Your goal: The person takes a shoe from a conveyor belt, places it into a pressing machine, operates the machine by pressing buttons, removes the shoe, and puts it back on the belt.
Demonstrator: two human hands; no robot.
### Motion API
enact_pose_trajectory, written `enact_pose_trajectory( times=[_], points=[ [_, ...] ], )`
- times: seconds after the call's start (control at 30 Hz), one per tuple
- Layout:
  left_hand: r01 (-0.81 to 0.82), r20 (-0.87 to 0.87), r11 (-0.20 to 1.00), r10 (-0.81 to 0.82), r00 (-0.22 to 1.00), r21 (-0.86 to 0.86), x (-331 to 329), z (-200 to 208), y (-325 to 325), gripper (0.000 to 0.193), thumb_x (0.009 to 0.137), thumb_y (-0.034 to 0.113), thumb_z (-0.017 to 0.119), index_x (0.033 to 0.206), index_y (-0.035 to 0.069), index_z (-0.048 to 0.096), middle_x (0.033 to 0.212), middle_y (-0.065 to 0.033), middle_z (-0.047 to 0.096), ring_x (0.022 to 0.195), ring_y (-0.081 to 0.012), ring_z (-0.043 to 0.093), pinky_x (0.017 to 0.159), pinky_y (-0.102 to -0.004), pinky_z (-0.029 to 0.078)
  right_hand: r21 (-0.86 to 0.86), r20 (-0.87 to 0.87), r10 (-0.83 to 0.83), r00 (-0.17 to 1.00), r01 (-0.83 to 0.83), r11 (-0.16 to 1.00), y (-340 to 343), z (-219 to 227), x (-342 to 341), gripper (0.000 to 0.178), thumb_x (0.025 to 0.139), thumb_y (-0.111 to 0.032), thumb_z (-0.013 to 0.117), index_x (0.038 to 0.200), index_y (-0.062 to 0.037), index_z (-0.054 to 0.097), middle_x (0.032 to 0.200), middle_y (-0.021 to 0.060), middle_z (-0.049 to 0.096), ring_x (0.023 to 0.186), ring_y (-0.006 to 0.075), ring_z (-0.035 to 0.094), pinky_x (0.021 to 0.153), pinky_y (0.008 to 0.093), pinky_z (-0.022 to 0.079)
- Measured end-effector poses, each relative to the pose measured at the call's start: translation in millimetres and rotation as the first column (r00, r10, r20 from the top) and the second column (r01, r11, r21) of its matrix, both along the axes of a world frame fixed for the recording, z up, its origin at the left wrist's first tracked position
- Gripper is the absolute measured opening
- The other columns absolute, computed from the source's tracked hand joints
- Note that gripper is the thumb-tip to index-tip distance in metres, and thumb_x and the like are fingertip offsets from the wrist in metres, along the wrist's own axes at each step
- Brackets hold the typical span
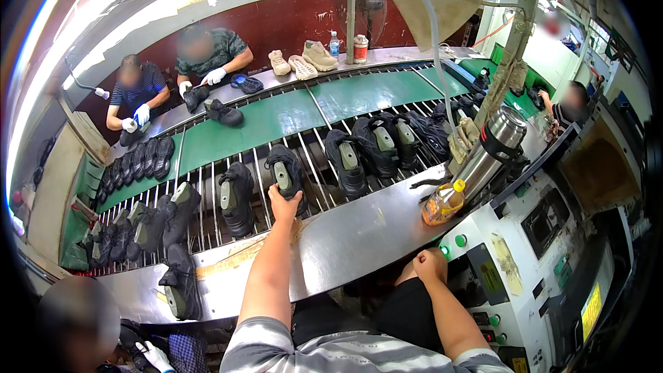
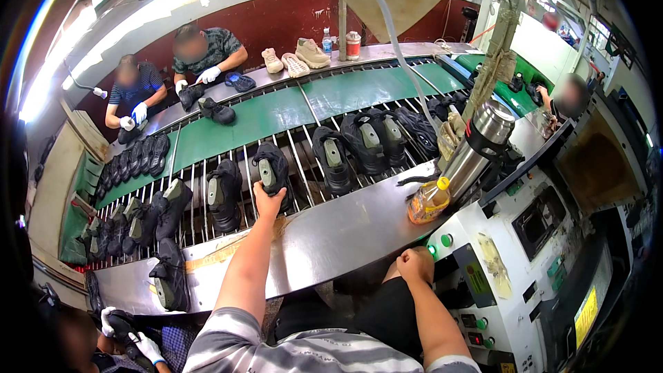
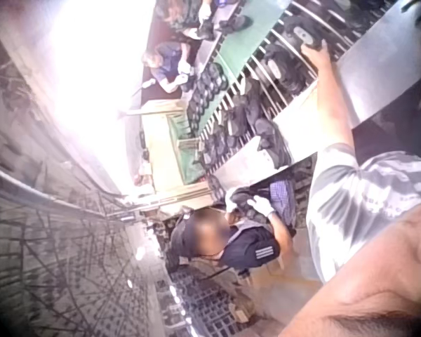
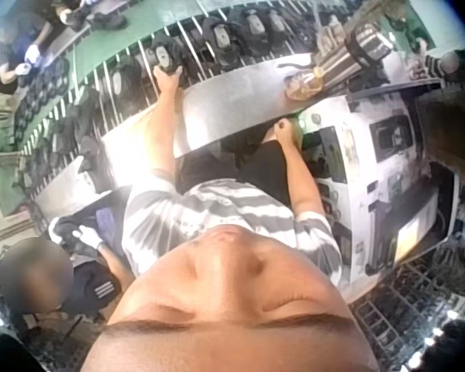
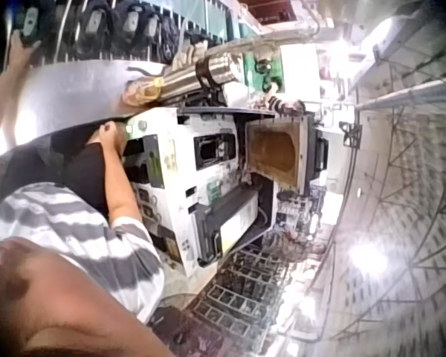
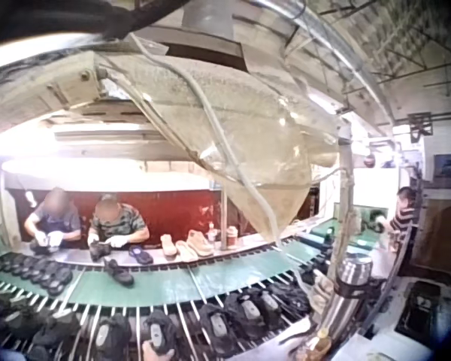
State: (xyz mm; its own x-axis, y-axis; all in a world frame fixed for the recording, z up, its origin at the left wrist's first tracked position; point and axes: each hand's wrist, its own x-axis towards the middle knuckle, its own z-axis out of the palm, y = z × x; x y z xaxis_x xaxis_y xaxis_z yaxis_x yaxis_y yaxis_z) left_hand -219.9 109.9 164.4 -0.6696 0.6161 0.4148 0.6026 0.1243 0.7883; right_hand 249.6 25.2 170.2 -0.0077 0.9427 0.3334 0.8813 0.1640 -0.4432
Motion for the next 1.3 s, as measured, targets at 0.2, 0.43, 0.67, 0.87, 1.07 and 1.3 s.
enact_pose_trajectory(
  times=[0.2,0.43,0.67,0.87,1.07,1.3],
  points=[
    [0.261,0.230,0.965,-0.251,0.940,-0.016,0,-3,-49,0.077,0.073,0.012,0.071,0.144,0.011,0.040,0.129,-0.0228,0.056,0.118,-0.0339,0.055,0.102,-0.0392,0.042,-0.018,-0.011,-0.003,1.000,0.003,1.000,-5,8,-4,0.012,0.067,-0.016,0.073,0.061,-0.0098,0.064,0.062,0.0105,0.062,0.062,0.0307,0.060,0.055,0.0413,0.048],
    [0.188,-0.334,0.931,-0.294,0.896,-0.314,124,-3,-144,0.041,0.075,0.025,0.066,0.112,0.009,0.068,0.134,-0.0198,0.054,0.129,-0.0429,0.043,0.111,-0.0539,0.028,-0.028,-0.014,0.000,1.000,0.000,1.000,-9,-14,10,0.012,0.070,-0.017,0.072,0.064,-0.0107,0.064,0.064,0.0087,0.064,0.062,0.0291,0.062,0.057,0.0395,0.049],
    [0.178,-0.322,0.942,-0.269,0.908,-0.286,127,-10,-149,0.037,0.075,0.023,0.065,0.109,0.009,0.070,0.132,-0.0177,0.057,0.129,-0.0414,0.043,0.111,-0.0545,0.028,-0.006,-0.057,0.046,0.997,-0.046,0.999,-11,-15,21,0.010,0.072,-0.018,0.071,0.068,-0.0110,0.065,0.064,0.0088,0.064,0.063,0.0279,0.063,0.058,0.0386,0.050],
    [0.195,-0.326,0.944,-0.279,0.903,-0.266,126,-15,-150,0.035,0.075,0.022,0.066,0.107,0.010,0.070,0.131,-0.0177,0.058,0.129,-0.0416,0.044,0.110,-0.0543,0.029,-0.069,-0.117,-0.036,0.992,0.028,0.997,-20,-2,16,0.013,0.071,-0.020,0.073,0.063,-0.0126,0.065,0.063,0.0070,0.064,0.063,0.0282,0.062,0.058,0.0400,0.049],
    [0.198,-0.327,0.943,-0.282,0.902,-0.266,126,-15,-150,0.034,0.076,0.022,0.065,0.107,0.010,0.070,0.131,-0.0182,0.057,0.129,-0.0416,0.044,0.110,-0.0542,0.030,-0.060,-0.122,-0.032,0.992,0.025,0.998,-19,-14,23,0.012,0.071,-0.021,0.073,0.065,-0.0133,0.066,0.064,0.0068,0.065,0.063,0.0282,0.063,0.058,0.0391,0.050],
    [0.195,-0.328,0.938,-0.288,0.900,-0.287,125,-15,-155,0.034,0.076,0.022,0.065,0.107,0.010,0.070,0.131,-0.0187,0.057,0.129,-0.0416,0.044,0.110,-0.0540,0.029,-0.038,-0.108,-0.012,0.994,0.008,0.999,-24,4,16,0.012,0.071,-0.016,0.071,0.064,-0.0098,0.064,0.064,0.0104,0.062,0.062,0.0305,0.061,0.057,0.0394,0.049]
  ],
)
